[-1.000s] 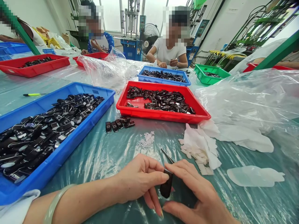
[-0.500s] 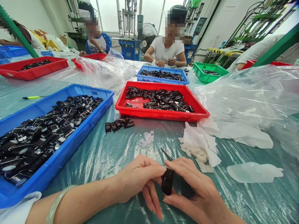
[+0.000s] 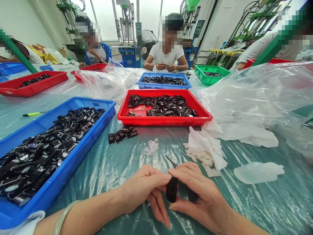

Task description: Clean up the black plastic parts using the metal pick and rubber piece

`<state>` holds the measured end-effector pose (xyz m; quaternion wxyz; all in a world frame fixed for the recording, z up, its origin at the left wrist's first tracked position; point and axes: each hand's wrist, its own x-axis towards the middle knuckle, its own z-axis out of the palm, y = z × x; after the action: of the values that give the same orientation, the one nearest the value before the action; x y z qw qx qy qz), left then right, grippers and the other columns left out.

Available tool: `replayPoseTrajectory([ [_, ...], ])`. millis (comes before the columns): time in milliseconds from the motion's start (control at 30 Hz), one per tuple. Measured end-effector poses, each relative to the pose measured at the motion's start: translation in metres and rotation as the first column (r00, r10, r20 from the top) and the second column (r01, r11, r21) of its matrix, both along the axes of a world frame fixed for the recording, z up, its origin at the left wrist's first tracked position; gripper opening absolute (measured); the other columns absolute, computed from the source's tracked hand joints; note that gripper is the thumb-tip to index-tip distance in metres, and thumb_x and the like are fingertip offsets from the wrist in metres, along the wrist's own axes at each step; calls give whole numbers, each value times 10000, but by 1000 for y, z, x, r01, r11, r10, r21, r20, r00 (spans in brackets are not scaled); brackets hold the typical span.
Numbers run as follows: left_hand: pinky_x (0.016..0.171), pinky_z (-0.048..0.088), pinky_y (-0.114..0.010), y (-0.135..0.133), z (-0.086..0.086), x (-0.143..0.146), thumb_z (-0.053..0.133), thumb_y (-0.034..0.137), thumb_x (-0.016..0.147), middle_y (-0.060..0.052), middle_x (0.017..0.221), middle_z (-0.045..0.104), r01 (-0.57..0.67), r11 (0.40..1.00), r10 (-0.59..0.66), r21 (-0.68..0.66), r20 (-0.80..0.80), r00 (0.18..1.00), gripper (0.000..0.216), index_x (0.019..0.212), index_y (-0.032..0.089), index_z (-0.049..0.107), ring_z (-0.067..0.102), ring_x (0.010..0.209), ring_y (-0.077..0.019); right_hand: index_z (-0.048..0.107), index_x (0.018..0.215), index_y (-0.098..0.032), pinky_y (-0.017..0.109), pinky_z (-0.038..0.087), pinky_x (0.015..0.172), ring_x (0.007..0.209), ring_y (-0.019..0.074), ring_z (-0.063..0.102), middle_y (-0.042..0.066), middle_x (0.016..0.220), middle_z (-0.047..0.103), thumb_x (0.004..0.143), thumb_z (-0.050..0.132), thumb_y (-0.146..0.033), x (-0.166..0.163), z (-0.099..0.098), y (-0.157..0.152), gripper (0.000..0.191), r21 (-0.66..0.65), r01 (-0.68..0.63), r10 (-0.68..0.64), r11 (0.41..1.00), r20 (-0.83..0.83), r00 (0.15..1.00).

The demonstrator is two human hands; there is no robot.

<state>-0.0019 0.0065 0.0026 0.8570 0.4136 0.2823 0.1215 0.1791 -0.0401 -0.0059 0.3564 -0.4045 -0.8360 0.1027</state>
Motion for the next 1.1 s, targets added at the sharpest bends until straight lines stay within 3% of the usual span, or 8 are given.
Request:
replayPoseTrajectory([
  [133, 378, 445, -138, 1, 3, 2, 617, 391, 716, -57, 572, 605, -29, 997, 33, 65, -68, 997, 327, 636, 73, 610, 613, 436, -126, 452, 1204, -196, 358, 460, 761, 831, 194, 587, 36, 857, 652, 798, 620, -384, 0, -6, 2, 479, -16, 14, -14, 1000, 30, 999],
  [333, 392, 445, -129, 3, 2, 0, 591, 384, 752, -76, 626, 626, -97, 991, 105, 87, -93, 990, 329, 692, 64, 639, 629, 461, -127, 353, 1303, -193, 383, 425, 858, 912, 211, 585, 39, 938, 657, 789, 643, -320, 0, -9, 2, 603, -4, 40, -40, 999, 55, 998],
  [700, 451, 482, -144, 12, 6, -1, 625, 404, 720, -145, 778, 681, -250, 963, 261, 99, -121, 958, 378, 816, 41, 670, 664, 538, -151, 349, 1321, -206, 415, 444, 901, 974, 242, 614, 68, 1079, 657, 694, 730, -247, 5, -15, 0, 734, 55, 102, -107, 993, 104, 989],
  [833, 464, 481, -160, 14, 6, -1, 591, 499, 727, -147, 779, 679, -286, 952, 299, 109, -135, 945, 468, 839, 49, 657, 665, 553, -157, 402, 1304, -190, 410, 479, 884, 965, 242, 630, 78, 1068, 668, 711, 705, -272, 6, -15, -2, 670, 83, 132, -141, 988, 117, 983],
  [933, 468, 465, -152, 14, 8, -2, 624, 484, 703, -120, 778, 678, -271, 947, 298, 170, -158, 941, 427, 811, 71, 644, 656, 553, -136, 472, 1253, -195, 399, 498, 870, 961, 231, 633, 73, 1046, 679, 764, 640, -259, 6, -12, -2, 521, 73, 158, -163, 985, 62, 985],
  [1000, 467, 455, -151, 11, 8, -2, 694, 430, 640, -93, 746, 672, -226, 952, 264, 206, -180, 947, 380, 772, 78, 640, 641, 534, -120, 520, 1197, -200, 375, 514, 847, 958, 215, 632, 70, 1025, 681, 805, 573, -214, 6, -10, 1, 396, 46, 179, -181, 983, 32, 983],
  [1100, 473, 451, -176, 5, 6, -3, 756, 406, 548, -55, 639, 637, -75, 977, 119, 201, -219, 968, 382, 706, 78, 638, 611, 505, -115, 578, 1091, -190, 321, 542, 769, 918, 189, 637, 83, 989, 673, 841, 494, -161, 7, -5, 9, 265, 10, 204, -205, 979, 34, 978],
])
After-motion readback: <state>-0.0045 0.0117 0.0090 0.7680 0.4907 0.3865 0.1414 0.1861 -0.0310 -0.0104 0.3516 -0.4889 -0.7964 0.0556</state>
